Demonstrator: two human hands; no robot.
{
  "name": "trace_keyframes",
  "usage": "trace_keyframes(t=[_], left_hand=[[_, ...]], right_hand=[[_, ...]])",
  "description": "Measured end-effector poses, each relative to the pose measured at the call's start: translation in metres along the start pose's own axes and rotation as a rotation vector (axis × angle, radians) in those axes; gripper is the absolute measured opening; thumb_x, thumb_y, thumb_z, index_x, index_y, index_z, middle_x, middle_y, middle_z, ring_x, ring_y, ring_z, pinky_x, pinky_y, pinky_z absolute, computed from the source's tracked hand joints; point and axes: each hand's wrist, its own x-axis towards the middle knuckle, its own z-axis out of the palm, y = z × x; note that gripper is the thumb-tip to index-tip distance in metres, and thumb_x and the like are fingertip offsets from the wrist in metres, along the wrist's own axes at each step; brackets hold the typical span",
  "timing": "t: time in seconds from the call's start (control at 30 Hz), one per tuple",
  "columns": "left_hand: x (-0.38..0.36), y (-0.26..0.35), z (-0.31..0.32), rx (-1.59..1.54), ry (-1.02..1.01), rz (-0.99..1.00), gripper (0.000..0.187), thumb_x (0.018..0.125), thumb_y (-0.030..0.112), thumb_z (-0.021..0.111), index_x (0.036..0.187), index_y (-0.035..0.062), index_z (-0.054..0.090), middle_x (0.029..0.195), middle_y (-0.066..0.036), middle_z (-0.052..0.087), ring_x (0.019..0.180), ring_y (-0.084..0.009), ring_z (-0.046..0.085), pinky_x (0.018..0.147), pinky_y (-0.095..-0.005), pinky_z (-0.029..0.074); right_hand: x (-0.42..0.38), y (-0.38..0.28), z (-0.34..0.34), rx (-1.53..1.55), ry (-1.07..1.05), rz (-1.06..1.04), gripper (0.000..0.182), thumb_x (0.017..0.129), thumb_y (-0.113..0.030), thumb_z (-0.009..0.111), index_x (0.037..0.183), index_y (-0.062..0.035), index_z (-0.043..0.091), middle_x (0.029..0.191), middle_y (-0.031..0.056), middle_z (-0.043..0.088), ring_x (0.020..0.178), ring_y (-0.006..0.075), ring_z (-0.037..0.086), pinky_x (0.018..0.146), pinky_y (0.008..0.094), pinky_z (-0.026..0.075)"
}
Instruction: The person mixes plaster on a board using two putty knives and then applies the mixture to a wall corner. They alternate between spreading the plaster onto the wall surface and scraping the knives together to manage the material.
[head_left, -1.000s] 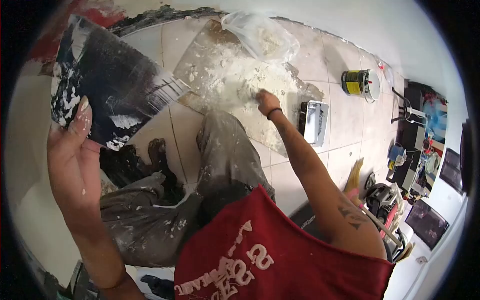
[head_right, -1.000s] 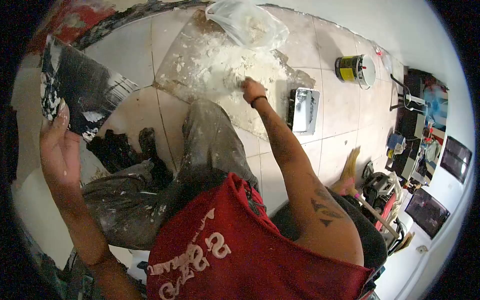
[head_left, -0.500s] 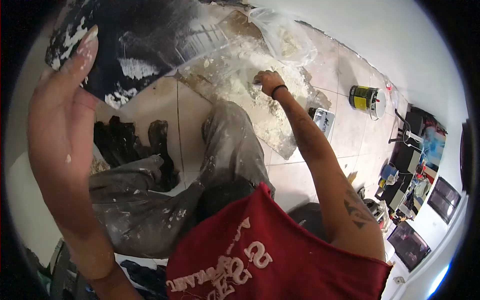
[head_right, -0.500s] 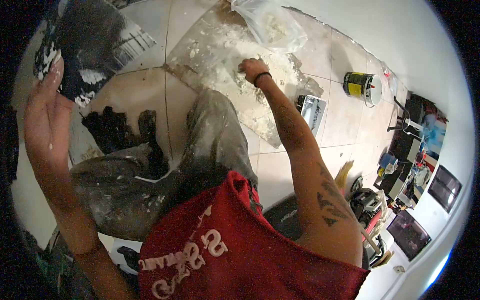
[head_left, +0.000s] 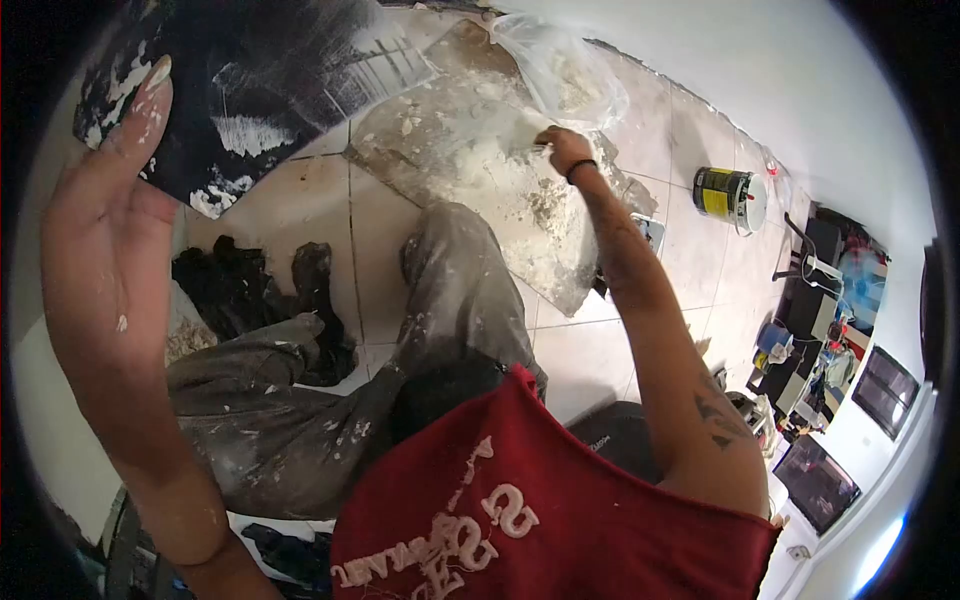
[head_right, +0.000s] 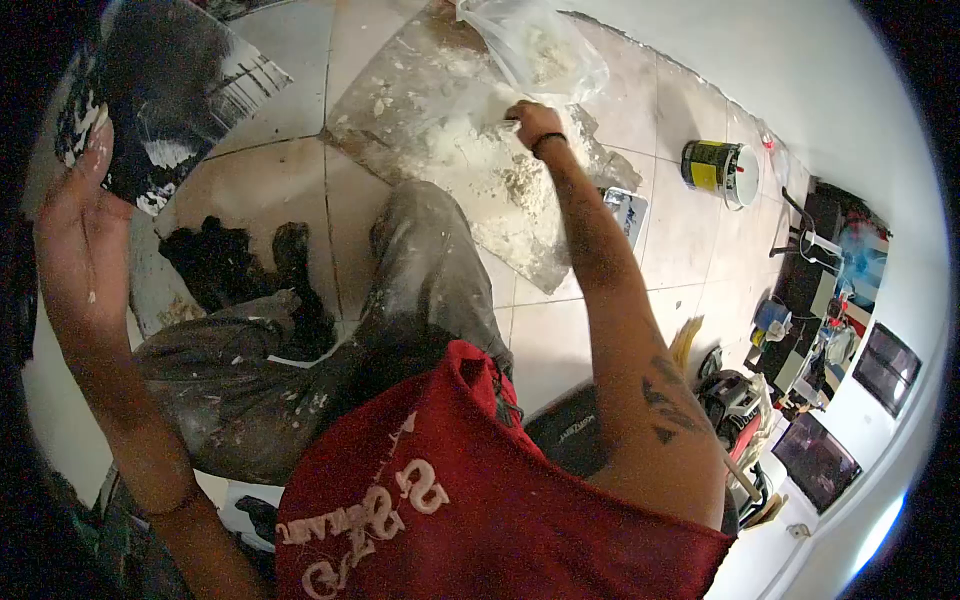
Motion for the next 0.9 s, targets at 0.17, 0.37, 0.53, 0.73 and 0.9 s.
trace_keyframes(t=[0.17, 0.37, 0.53, 0.73, 0.9], left_hand=[[0.004, -0.002, -0.001, 0.028, -0.007, -0.03, 0.032, 0.085, 0.013, 0.056, 0.113, -0.0039, 0.055, 0.113, -0.01, 0.057, 0.105, -0.0181, 0.052, 0.095, -0.0354, 0.037], [0.0, 0.0, 0.009, 0.052, -0.055, 0.011, 0.035, 0.085, 0.013, 0.057, 0.115, -0.0036, 0.054, 0.115, -0.01, 0.057, 0.109, -0.0179, 0.052, 0.098, -0.0361, 0.036], [0.007, -0.007, -0.005, 0.0, -0.082, -0.01, 0.035, 0.084, 0.014, 0.058, 0.115, -0.0035, 0.055, 0.115, -0.01, 0.057, 0.109, -0.0181, 0.052, 0.097, -0.0338, 0.036], [0.0, -0.005, -0.003, 0.076, -0.067, 0.064, 0.033, 0.084, 0.013, 0.057, 0.112, -0.0041, 0.056, 0.114, -0.011, 0.057, 0.108, -0.0184, 0.052, 0.097, -0.0336, 0.037], [0.008, -0.008, 0.009, -0.035, -0.136, 0.019, 0.031, 0.084, 0.011, 0.057, 0.111, -0.0037, 0.056, 0.112, -0.01, 0.058, 0.107, -0.018, 0.052, 0.096, -0.0339, 0.038]], right_hand=[[-0.029, -0.039, 0.038, -0.077, -0.1, 0.031, 0.024, 0.075, -0.006, 0.052, 0.09, -0.0191, 0.065, 0.101, -0.0008, 0.06, 0.097, 0.0212, 0.056, 0.08, 0.0359, 0.046], [-0.029, -0.01, 0.024, -0.031, -0.31, -0.071, 0.031, 0.077, -0.005, 0.049, 0.095, -0.0216, 0.067, 0.099, 0.0023, 0.064, 0.094, 0.0248, 0.059, 0.081, 0.0359, 0.047], [-0.013, 0.035, -0.003, -0.01, -0.175, 0.001, 0.029, 0.074, -0.006, 0.051, 0.094, -0.0183, 0.067, 0.098, 0.0079, 0.064, 0.092, 0.0284, 0.06, 0.082, 0.0376, 0.047], [-0.028, 0.007, 0.03, -0.035, -0.07, 0.262, 0.029, 0.079, -0.008, 0.051, 0.103, -0.0173, 0.064, 0.106, 0.0079, 0.06, 0.099, 0.027, 0.056, 0.085, 0.0384, 0.047], [-0.051, -0.009, 0.036, -0.054, -0.183, 0.094, 0.031, 0.08, -0.005, 0.051, 0.106, -0.0162, 0.063, 0.106, 0.0079, 0.059, 0.102, 0.0279, 0.055, 0.086, 0.0378, 0.047]])
